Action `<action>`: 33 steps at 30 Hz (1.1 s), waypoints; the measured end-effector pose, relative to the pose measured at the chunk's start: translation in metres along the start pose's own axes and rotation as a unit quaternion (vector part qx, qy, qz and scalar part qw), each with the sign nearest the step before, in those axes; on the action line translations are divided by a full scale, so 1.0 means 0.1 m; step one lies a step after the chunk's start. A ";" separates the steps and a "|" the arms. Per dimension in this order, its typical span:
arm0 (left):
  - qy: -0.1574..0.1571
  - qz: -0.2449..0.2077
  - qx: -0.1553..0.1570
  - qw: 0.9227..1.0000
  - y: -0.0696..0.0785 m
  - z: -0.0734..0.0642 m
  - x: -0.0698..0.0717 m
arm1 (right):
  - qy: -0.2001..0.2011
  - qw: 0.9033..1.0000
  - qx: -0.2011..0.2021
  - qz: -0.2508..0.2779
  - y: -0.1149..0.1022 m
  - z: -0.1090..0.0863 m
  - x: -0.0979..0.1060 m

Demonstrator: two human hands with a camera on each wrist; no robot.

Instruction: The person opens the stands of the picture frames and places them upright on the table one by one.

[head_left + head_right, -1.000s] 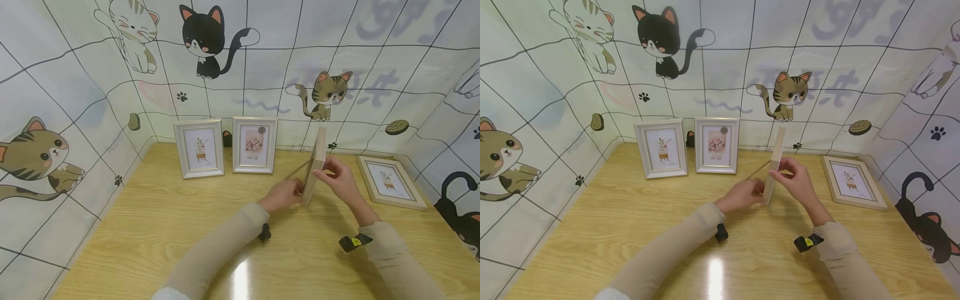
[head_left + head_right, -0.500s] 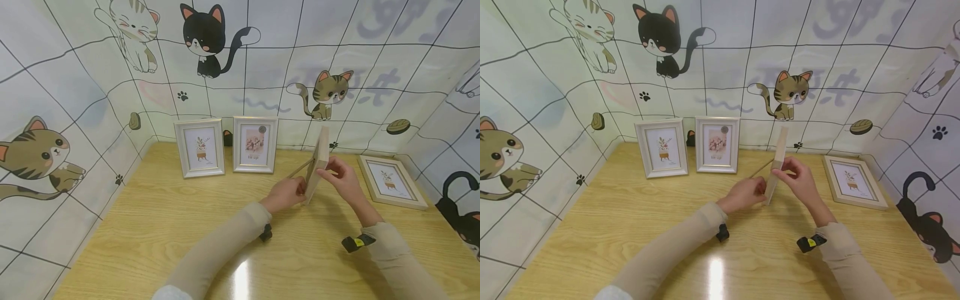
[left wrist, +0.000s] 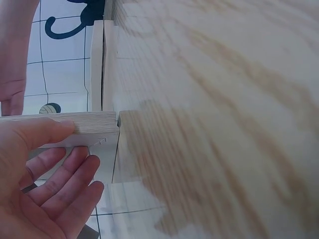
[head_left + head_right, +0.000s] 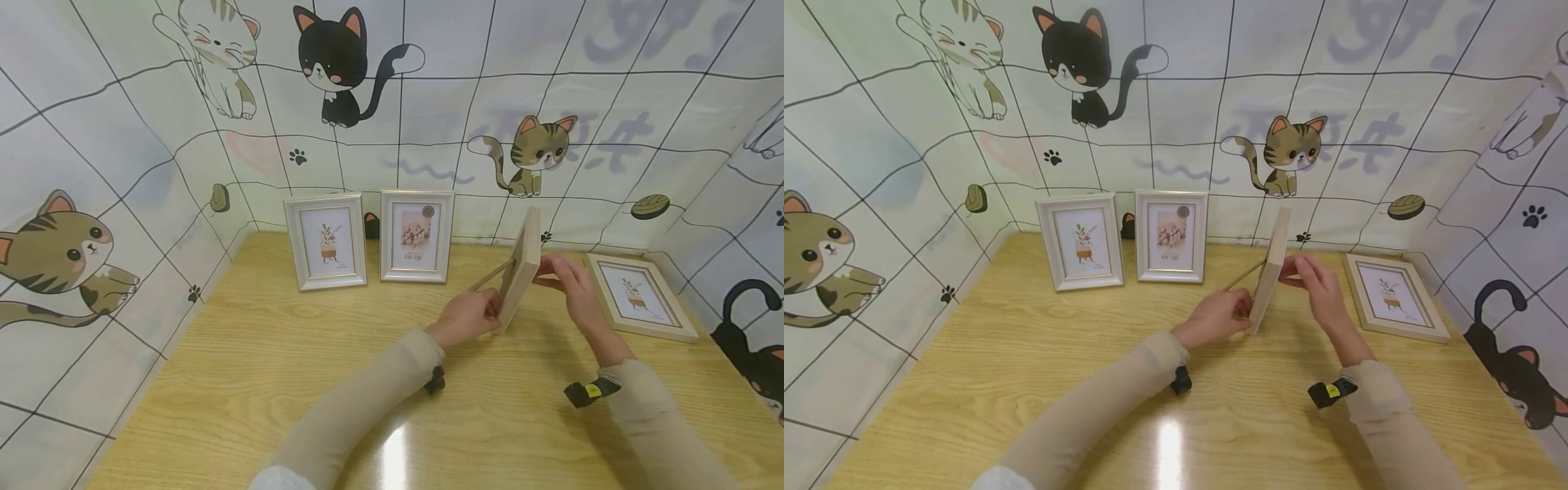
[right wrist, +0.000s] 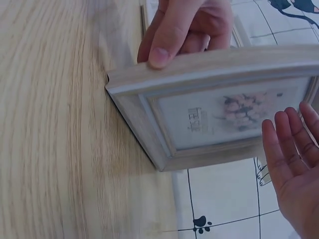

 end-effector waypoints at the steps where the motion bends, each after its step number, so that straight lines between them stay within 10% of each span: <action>1: 0.000 -0.001 0.000 1.000 0.00 0.00 0.00 | 0.002 1.000 -0.005 0.000 0.02 0.01 0.02; 33: -0.005 -0.006 -0.001 1.000 0.00 -0.03 -0.07 | -0.066 0.974 -0.180 -0.124 1.12 -0.05 0.35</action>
Point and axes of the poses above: each hand's wrist, its own z-axis towards the middle knuckle, its own x-axis out of the back of the hand, y = z × x, the point moved 6 cm from there along z, towards the middle knuckle, and after that the axes turned 7 degrees about -y, right-handed, at the moved point
